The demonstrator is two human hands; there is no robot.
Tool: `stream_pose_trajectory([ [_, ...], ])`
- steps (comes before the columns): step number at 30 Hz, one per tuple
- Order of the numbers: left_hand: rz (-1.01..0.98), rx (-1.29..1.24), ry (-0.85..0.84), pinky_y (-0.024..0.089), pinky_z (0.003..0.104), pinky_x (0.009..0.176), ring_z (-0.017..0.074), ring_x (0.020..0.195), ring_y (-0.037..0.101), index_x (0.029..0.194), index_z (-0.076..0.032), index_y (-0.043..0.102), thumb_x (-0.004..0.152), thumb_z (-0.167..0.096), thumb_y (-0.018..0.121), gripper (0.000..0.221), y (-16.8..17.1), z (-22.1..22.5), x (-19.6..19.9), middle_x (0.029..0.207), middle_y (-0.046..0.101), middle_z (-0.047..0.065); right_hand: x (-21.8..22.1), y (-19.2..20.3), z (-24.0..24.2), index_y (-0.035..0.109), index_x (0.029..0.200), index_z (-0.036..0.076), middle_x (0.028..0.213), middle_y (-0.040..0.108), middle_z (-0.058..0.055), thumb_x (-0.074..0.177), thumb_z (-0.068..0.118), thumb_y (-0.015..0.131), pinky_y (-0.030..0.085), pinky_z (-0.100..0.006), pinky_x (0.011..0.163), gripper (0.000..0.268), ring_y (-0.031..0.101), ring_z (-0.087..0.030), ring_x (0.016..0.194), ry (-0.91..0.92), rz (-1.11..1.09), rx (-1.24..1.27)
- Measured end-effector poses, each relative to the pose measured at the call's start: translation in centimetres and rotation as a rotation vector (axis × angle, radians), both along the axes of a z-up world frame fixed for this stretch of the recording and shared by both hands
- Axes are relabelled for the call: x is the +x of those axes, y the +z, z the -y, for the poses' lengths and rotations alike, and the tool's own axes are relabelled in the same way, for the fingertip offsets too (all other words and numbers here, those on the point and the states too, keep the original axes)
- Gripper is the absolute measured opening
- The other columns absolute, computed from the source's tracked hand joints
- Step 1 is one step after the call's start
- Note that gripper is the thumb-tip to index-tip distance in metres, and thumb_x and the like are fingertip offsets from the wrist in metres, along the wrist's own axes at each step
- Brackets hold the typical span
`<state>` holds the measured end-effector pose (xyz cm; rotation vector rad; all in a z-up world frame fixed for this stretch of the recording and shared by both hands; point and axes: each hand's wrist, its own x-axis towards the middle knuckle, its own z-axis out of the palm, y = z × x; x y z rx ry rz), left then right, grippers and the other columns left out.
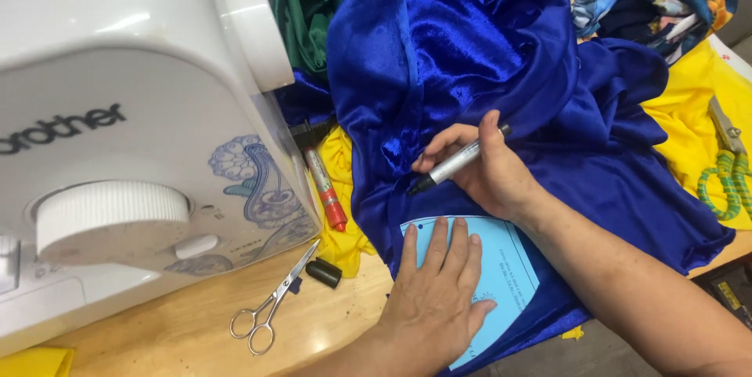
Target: Cutting blue fabric and tracing a paper pattern onto it using a marker.
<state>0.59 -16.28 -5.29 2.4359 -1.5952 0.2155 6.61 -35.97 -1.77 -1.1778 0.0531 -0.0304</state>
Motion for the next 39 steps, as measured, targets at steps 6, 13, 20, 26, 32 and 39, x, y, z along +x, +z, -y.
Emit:
stream_pose_trajectory([
  [6,0.000,-0.083,0.044,0.031,0.066,0.112,0.0411,0.131,0.047,0.147,-0.009,0.054,0.088,-0.064,0.057,0.080,1.1,-0.5,0.4,0.140,0.053,0.025,-1.8,1.3,-1.3,0.073,0.104,0.004,0.097,0.076,-0.014,0.085,0.081,0.037,0.059,-0.034,0.088,0.088,0.075,-0.024,0.095,-0.231,-0.036,-0.266],
  [13,-0.020,-0.097,0.036,0.035,0.067,0.105,0.0428,0.124,0.051,0.124,-0.004,0.066,0.084,-0.062,0.065,0.070,1.3,-0.7,0.7,0.134,0.058,0.024,-6.8,3.3,-1.9,0.072,0.097,0.006,0.108,0.063,-0.019,0.100,0.055,0.065,0.058,-0.049,0.083,0.049,0.064,-0.026,0.074,-0.182,0.099,0.071],
  [20,-0.118,-0.158,0.062,0.024,0.079,0.109,0.0622,0.120,0.046,0.123,-0.011,0.065,0.082,-0.068,0.067,0.070,2.2,-1.3,1.6,0.130,0.052,0.036,-3.5,2.1,0.8,0.074,0.096,0.004,0.102,0.065,-0.020,0.099,0.059,0.061,0.056,-0.033,0.076,0.056,0.062,-0.025,0.091,0.172,0.026,0.016],
  [26,-0.195,0.009,0.095,0.008,0.084,0.108,0.0733,0.140,0.019,0.133,-0.021,0.055,0.084,-0.078,0.053,0.075,1.7,-1.4,1.4,0.154,0.025,0.048,1.5,4.8,-0.2,0.075,0.097,0.008,0.108,0.066,-0.018,0.096,0.057,0.068,0.060,-0.040,0.084,0.050,0.066,-0.028,0.094,0.192,0.171,-0.057],
  [32,-0.211,0.019,0.115,0.003,0.083,0.110,0.0685,0.146,0.007,0.142,-0.031,0.049,0.082,-0.079,0.051,0.077,0.9,-1.8,2.0,0.159,0.014,0.044,-3.3,7.2,-1.2,0.071,0.104,0.005,0.117,0.065,-0.017,0.094,0.013,0.073,0.060,-0.053,0.101,0.013,0.068,-0.028,0.099,0.033,0.157,-0.038],
  [39,-0.222,-0.019,0.120,0.003,0.082,0.112,0.0682,0.147,0.006,0.137,-0.031,0.053,0.078,-0.072,0.062,0.073,1.1,-1.6,2.1,0.159,0.015,0.045,-8.3,2.7,-3.7,0.066,0.097,0.002,0.099,0.063,-0.020,0.083,0.007,0.077,0.059,-0.058,0.091,0.018,0.066,-0.026,0.073,-0.308,0.053,0.115],
])
